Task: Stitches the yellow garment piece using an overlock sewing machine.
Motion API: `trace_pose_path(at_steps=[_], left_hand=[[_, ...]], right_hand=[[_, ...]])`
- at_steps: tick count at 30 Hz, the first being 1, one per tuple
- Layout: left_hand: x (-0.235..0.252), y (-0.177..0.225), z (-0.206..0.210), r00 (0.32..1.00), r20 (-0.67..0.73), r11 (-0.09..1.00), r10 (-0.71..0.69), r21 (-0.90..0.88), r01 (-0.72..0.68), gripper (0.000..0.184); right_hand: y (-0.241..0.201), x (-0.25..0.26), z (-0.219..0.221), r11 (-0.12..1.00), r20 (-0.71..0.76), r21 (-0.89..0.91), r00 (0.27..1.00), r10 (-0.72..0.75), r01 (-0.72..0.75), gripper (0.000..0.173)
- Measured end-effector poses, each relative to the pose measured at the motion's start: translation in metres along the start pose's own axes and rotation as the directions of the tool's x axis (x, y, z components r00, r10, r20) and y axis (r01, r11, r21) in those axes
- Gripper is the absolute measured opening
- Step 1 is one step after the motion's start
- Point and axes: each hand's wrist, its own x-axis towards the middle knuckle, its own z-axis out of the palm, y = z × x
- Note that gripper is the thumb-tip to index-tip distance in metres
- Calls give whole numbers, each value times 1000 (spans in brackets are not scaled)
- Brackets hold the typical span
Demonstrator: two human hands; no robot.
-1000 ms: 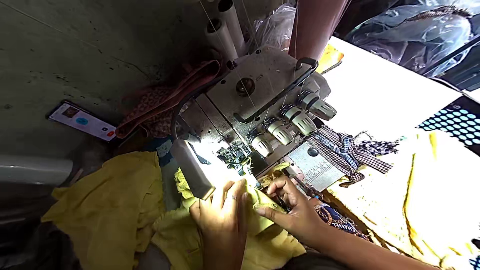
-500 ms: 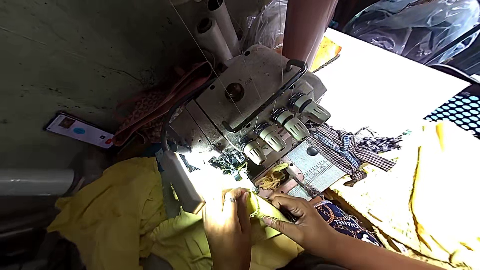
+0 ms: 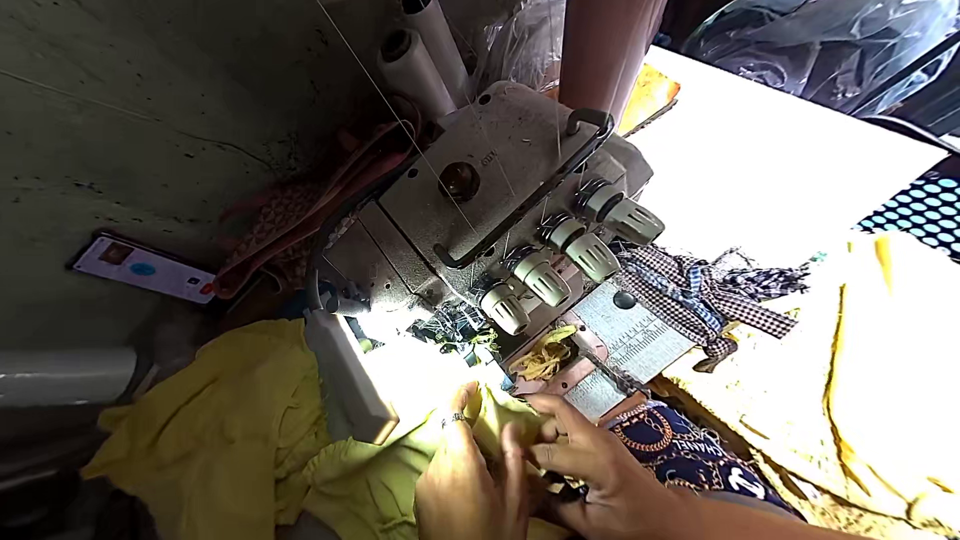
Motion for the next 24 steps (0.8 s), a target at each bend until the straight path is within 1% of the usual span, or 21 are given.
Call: trace_pose_path(at_steps=[2, 4, 6, 7, 8, 9, 10, 11, 12, 13, 15, 17, 19, 24], left_hand=[[-1, -5, 1, 1000, 0, 998, -3, -64, 3, 41], [-2, -9, 1, 1000, 1, 996, -23, -90, 23, 42], [1, -11, 6, 997, -68, 998, -43, -53, 39, 37], [3, -11, 9, 993, -110, 998, -53, -32, 49, 35], [5, -10, 10, 989, -137, 998, -62, -11, 61, 39], [6, -10, 10, 985, -164, 998, -57, 17, 61, 42], [7, -12, 10, 980, -197, 998, -32, 46, 42, 39], [7, -13, 9, 976, -216, 998, 1, 66, 14, 31], [7, -14, 6, 975, -218, 997, 29, 75, -13, 24], [8, -15, 5, 976, -214, 997, 46, 67, -33, 21], [9, -19, 3, 977, -211, 999, 30, -21, -35, 18], [10, -25, 3, 981, -194, 988, -18, -153, -12, 16], [10, -28, 3, 981, -188, 970, -50, -242, 3, 15], [11, -32, 3, 981, -181, 951, -65, -308, 7, 14]], right_hand=[[2, 1, -3, 961, 3, 248, 992, 125, -122, 35], [-2, 7, -4, 864, 8, 426, 957, 292, -267, 41], [-8, 19, -5, 757, 67, 500, 890, 451, -421, 40], [-11, 26, -5, 713, 118, 503, 857, 502, -487, 41], [-13, 30, -6, 690, 166, 494, 836, 523, -530, 40], [-15, 33, -5, 687, 195, 480, 829, 523, -546, 36], [-17, 35, -3, 693, 204, 470, 831, 517, -547, 28], [-19, 36, -1, 705, 200, 467, 841, 503, -533, 20], [-23, 37, 1, 722, 179, 465, 853, 490, -513, 15], [-26, 38, 2, 738, 152, 464, 865, 479, -490, 14], [-34, 39, 4, 757, 124, 464, 879, 460, -461, 16], [-40, 41, 4, 739, 146, 473, 870, 471, -479, 17], [-42, 43, 4, 724, 162, 478, 860, 483, -497, 17], [-44, 43, 3, 753, 157, 424, 860, 486, -503, 22]])
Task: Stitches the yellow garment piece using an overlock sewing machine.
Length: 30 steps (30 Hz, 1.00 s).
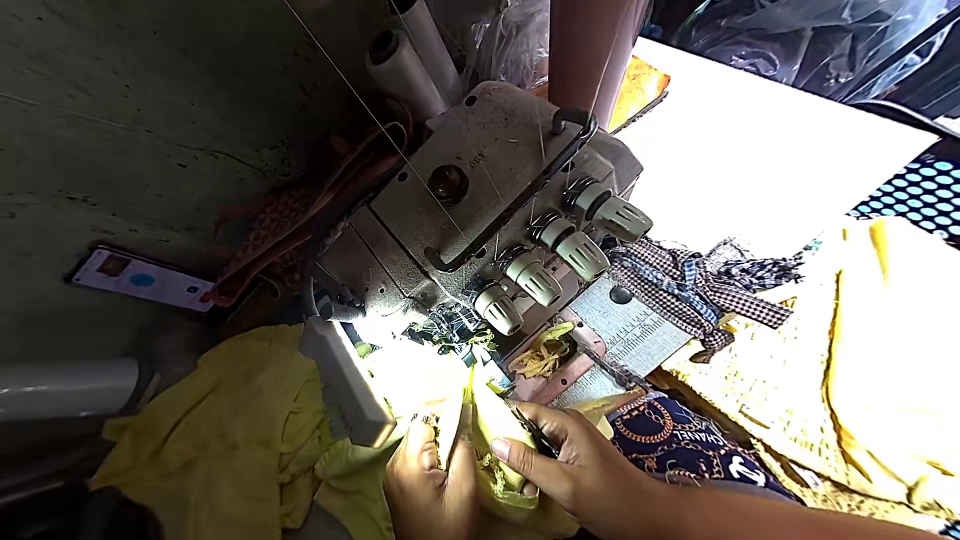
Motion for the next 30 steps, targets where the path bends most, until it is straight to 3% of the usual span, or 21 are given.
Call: trace_pose_path(at_steps=[10, 16, 18, 23, 26, 30], left_hand=[[-4, -1, 4, 996, -40, 995, 78, 58, -76, 17], [-28, 14, 3, 956, 50, 903, 288, 319, -289, 13], [-38, 14, 4, 938, 76, 863, 337, 374, -340, 13], [-24, 8, -30, 934, 192, 933, 300, 145, -330, 19], [-2, -2, -23, 928, 63, 893, 368, 254, -371, 29], [-8, 4, 6, 908, 95, 839, 409, 352, -415, 28]], right_hand=[[-1, 8, -1, 991, 23, -130, 1000, -18, 21, 27], [4, 16, -10, 933, 49, -247, 965, -259, 263, 39], [3, 17, -11, 917, 35, -317, 970, -243, 241, 55], [-3, 17, -10, 881, 23, -437, 982, -190, 180, 42], [-4, 14, -13, 885, 50, -427, 982, -181, 185, 44], [-4, 10, -20, 900, 48, -392, 981, -187, 190, 50]])
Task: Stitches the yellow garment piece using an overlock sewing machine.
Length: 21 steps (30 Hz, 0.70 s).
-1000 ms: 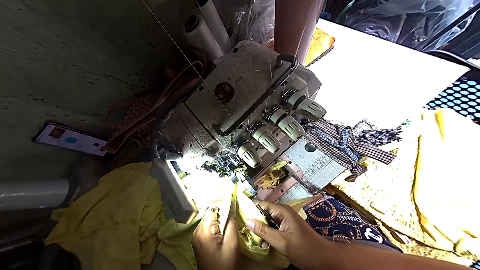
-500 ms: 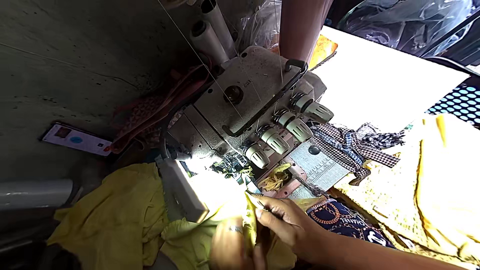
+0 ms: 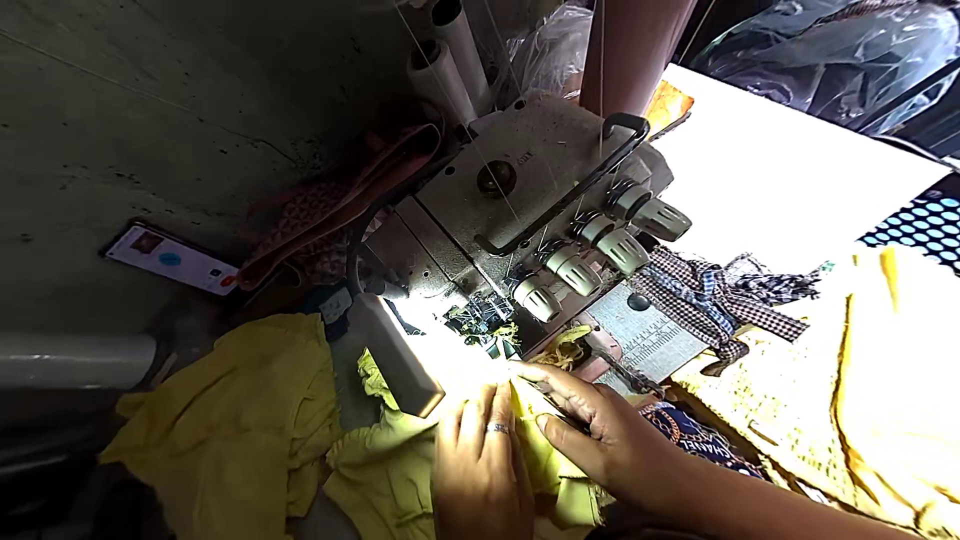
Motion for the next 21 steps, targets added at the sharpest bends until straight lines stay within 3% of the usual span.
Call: trace_pose_path(at_steps=[5, 10, 13, 16, 19, 21], left_hand=[[-7, 17, 10, 1000, 3, 982, -8, 189, 7, 28], [-1, 10, 19, 1000, 1, 973, -4, 233, 3, 33], [3, 3, 21, 1000, -26, 992, -12, 129, 15, 34], [-5, -12, 13, 999, -10, 992, -39, -118, 37, 31], [-49, -41, -26, 963, 43, 931, -268, -248, 270, 33], [-94, -72, -48, 864, 70, 854, -499, -127, 504, 70]], right_hand=[[3, -2, -5, 997, 12, 70, 1000, 8, -8, 55], [9, 8, -8, 995, -28, 99, 999, 16, -13, 55], [8, 11, -8, 993, -37, 118, 999, 15, -10, 54], [8, 12, -7, 987, -50, 158, 999, -5, 13, 51], [12, 6, -10, 974, -61, 228, 998, 5, 10, 57], [20, -1, -15, 970, -88, 243, 996, 6, 16, 72]])
